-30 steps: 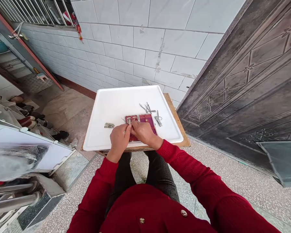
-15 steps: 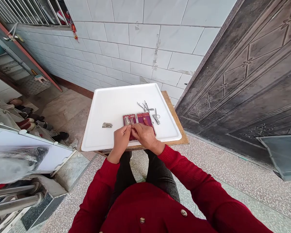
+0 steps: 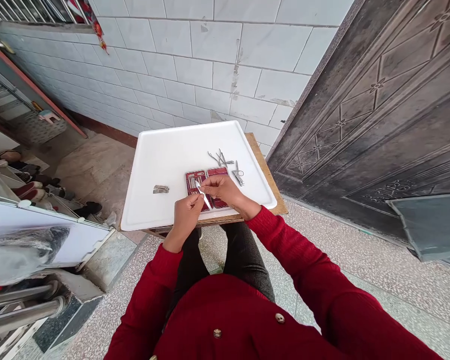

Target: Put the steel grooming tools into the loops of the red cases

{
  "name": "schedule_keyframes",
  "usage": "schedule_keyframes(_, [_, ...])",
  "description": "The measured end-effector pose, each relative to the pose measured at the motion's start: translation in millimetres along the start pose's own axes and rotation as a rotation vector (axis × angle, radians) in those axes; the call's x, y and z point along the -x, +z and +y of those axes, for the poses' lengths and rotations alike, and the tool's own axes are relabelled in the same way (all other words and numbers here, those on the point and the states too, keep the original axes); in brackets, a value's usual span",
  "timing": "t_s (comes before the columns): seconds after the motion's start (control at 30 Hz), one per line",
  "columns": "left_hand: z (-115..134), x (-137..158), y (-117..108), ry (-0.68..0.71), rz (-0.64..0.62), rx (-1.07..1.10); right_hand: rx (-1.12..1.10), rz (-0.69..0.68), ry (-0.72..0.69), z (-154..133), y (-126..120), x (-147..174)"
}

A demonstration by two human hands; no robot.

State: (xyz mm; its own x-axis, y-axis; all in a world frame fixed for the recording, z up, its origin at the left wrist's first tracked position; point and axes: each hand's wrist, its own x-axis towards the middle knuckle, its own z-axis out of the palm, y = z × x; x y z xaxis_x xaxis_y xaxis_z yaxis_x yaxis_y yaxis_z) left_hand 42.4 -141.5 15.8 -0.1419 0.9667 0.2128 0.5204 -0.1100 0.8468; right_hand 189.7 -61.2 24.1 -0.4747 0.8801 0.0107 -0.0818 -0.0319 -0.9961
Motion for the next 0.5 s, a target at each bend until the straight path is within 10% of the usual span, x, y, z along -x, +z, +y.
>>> schedule_keyframes(0.5, [-27, 6, -13, 0.067, 0.148, -0.083, -0.025, 0.226, -0.041, 6, -17, -39])
